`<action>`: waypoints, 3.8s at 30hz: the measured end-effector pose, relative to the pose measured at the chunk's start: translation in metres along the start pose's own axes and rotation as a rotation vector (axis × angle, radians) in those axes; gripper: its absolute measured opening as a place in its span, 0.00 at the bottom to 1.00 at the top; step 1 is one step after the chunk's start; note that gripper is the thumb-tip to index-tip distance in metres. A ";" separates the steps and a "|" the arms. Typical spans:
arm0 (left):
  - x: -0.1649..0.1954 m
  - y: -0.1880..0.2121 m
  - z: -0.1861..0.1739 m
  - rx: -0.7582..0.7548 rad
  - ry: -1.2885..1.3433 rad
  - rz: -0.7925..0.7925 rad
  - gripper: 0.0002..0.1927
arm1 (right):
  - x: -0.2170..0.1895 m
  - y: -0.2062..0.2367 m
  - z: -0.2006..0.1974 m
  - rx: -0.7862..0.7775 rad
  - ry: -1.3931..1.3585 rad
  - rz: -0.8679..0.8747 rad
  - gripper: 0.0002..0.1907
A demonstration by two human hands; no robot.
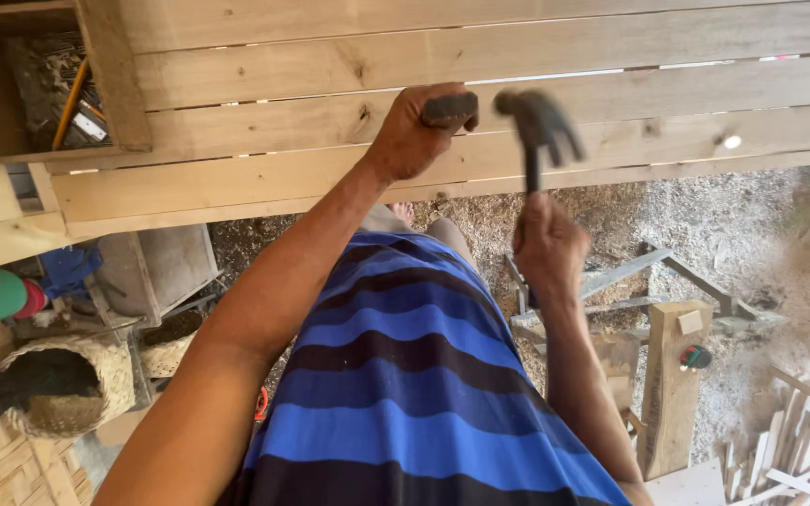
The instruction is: The person hammers nails into a wooden plank structure, taking nails one at a time from a compartmentalized nail box on the workbench. They hold a wooden block in one hand while driving nails with the hammer, working across the planks.
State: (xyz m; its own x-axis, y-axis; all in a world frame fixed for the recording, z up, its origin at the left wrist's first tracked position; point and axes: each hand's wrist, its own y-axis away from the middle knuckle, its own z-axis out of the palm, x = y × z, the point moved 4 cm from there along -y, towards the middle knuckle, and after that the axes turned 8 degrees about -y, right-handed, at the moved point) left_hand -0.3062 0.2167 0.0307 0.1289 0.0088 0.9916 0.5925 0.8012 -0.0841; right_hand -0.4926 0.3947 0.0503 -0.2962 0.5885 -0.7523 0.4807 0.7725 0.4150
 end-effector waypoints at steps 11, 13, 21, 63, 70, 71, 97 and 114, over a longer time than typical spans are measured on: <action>-0.005 -0.011 0.013 -0.026 0.092 -0.004 0.15 | -0.098 0.038 -0.032 -0.085 0.048 -0.368 0.33; -0.008 -0.012 0.015 -0.024 0.096 -0.058 0.13 | -0.098 0.032 -0.025 -0.158 0.009 -0.327 0.34; -0.005 -0.013 0.011 -0.002 0.041 0.052 0.08 | -0.103 0.048 -0.062 -0.046 -0.332 -0.383 0.32; 0.006 -0.008 -0.001 0.087 0.103 -0.061 0.12 | 0.008 -0.067 0.041 -0.179 0.327 0.012 0.34; 0.017 -0.018 -0.001 0.100 0.057 -0.059 0.13 | -0.003 -0.068 0.040 -0.115 0.243 -0.291 0.36; 0.020 -0.019 -0.004 0.110 0.100 -0.057 0.14 | 0.001 -0.070 0.042 -0.124 0.226 -0.224 0.36; 0.024 -0.099 -0.073 0.250 -0.064 -0.067 0.15 | -0.068 -0.056 0.015 -0.022 -0.026 0.113 0.33; -0.002 -0.147 -0.073 0.205 -0.107 0.010 0.14 | -0.042 -0.130 0.049 -0.082 0.210 0.014 0.31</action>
State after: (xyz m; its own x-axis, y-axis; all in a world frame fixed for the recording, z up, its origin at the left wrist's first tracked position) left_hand -0.3352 0.0551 0.0340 0.0429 0.0721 0.9965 0.4160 0.9055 -0.0834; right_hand -0.5021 0.2578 0.0031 -0.4592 0.6297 -0.6265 0.4200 0.7754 0.4715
